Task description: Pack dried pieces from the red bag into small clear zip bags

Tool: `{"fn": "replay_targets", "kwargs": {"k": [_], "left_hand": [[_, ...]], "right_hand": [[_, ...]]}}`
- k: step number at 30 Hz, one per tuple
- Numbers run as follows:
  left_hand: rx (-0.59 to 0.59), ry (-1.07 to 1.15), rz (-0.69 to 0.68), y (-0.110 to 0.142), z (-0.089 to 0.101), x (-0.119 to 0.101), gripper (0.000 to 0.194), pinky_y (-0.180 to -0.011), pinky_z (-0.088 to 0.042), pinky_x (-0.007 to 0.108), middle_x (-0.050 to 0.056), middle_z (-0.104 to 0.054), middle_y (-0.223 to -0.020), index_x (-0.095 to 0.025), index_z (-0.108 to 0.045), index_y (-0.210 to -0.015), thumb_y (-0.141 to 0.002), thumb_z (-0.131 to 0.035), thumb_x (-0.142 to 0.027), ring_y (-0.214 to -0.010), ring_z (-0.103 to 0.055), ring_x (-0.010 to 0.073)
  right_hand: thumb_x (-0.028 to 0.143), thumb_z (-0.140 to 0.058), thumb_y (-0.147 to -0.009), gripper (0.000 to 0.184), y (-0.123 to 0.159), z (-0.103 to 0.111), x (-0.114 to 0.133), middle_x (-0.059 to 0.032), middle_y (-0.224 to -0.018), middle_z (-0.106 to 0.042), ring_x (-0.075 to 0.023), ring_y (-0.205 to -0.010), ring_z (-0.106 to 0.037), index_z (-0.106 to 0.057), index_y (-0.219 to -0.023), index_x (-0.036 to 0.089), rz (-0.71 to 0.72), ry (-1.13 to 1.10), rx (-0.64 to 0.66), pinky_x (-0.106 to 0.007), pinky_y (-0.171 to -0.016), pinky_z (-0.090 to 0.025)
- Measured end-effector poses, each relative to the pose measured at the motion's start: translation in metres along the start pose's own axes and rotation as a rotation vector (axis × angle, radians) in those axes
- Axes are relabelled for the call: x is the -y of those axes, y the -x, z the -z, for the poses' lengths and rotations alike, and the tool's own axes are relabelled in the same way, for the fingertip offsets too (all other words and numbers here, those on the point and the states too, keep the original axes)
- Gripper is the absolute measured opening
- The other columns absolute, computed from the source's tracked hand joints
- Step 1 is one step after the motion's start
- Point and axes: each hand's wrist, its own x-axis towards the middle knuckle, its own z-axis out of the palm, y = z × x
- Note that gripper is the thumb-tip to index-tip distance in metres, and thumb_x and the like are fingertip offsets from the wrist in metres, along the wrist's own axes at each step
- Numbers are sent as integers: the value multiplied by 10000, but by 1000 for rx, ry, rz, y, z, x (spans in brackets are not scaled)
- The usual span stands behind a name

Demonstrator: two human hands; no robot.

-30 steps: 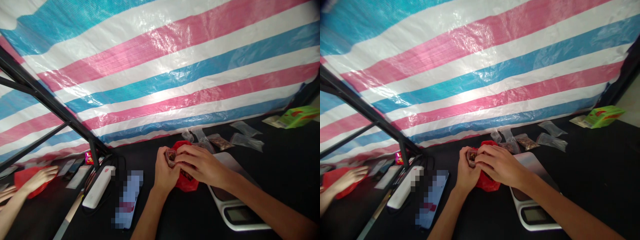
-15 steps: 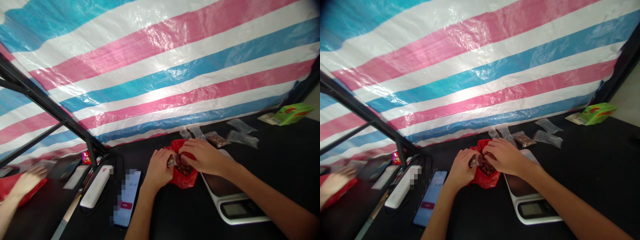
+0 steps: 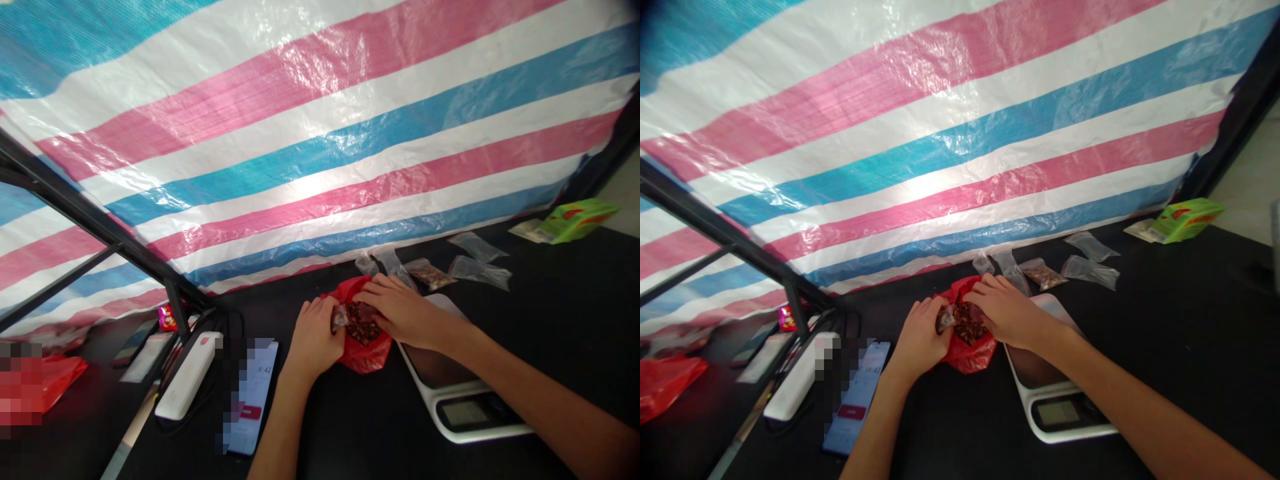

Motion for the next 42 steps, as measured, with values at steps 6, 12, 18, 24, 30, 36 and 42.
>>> {"fn": "replay_targets", "kwargs": {"k": [6,12,18,24,30,36,42], "left_hand": [[-2,27,9,-1,-4,2,292,-893,-416,420,36,-700,-960,-253,-574,-1018,-797,-607,-65,-967,-642,284],[13,52,20,0,-6,4,386,-923,-440,443,61,-727,-1054,-251,-583,-1147,-803,-629,-82,-1024,-655,305],[-34,147,40,0,-5,3,610,-1043,-428,506,108,-692,-1311,-238,-465,-1393,-818,-617,-101,-1203,-632,333],[-165,244,103,1,-2,2,436,-919,-492,427,88,-702,-1154,-224,-506,-1265,-852,-614,-132,-1044,-661,285],[-320,506,161,4,-9,2,379,-854,-521,365,58,-685,-1074,-231,-448,-1275,-944,-631,-244,-954,-690,222],[-297,576,77,6,-21,-4,571,-831,-559,362,51,-683,-1088,-239,-353,-1352,-895,-696,-238,-932,-712,214],[-237,556,7,7,-12,-15,733,-1006,-548,441,135,-646,-1342,-247,-351,-1486,-879,-753,-336,-1190,-681,282]], "right_hand": [[5,-600,-814,467,-1,-1,1,-113,-1172,-705,-302,-1136,-555,-703,-1219,213,20,-6,-27,-479,-1021,-450],[-23,-581,-785,527,0,-3,1,-123,-1196,-706,-308,-1153,-558,-698,-1248,201,17,-13,-27,-491,-1029,-453],[13,-575,-820,553,1,-3,3,-129,-1295,-671,-327,-1201,-545,-655,-1332,207,47,-57,-79,-532,-1050,-449],[124,-631,-894,486,-6,13,16,-95,-1304,-670,-308,-1212,-572,-595,-1359,262,100,-175,-162,-519,-1069,-443],[250,-698,-937,300,-7,19,27,-83,-1187,-721,-277,-1124,-652,-640,-1232,259,139,-235,-279,-441,-1006,-502],[253,-647,-1003,133,-9,8,28,-59,-1062,-723,-235,-1007,-681,-670,-1135,255,203,-235,-269,-381,-929,-520],[109,-563,-952,149,-8,22,30,-22,-964,-678,-172,-855,-639,-626,-982,240,100,-547,-301,-294,-788,-512]]}}
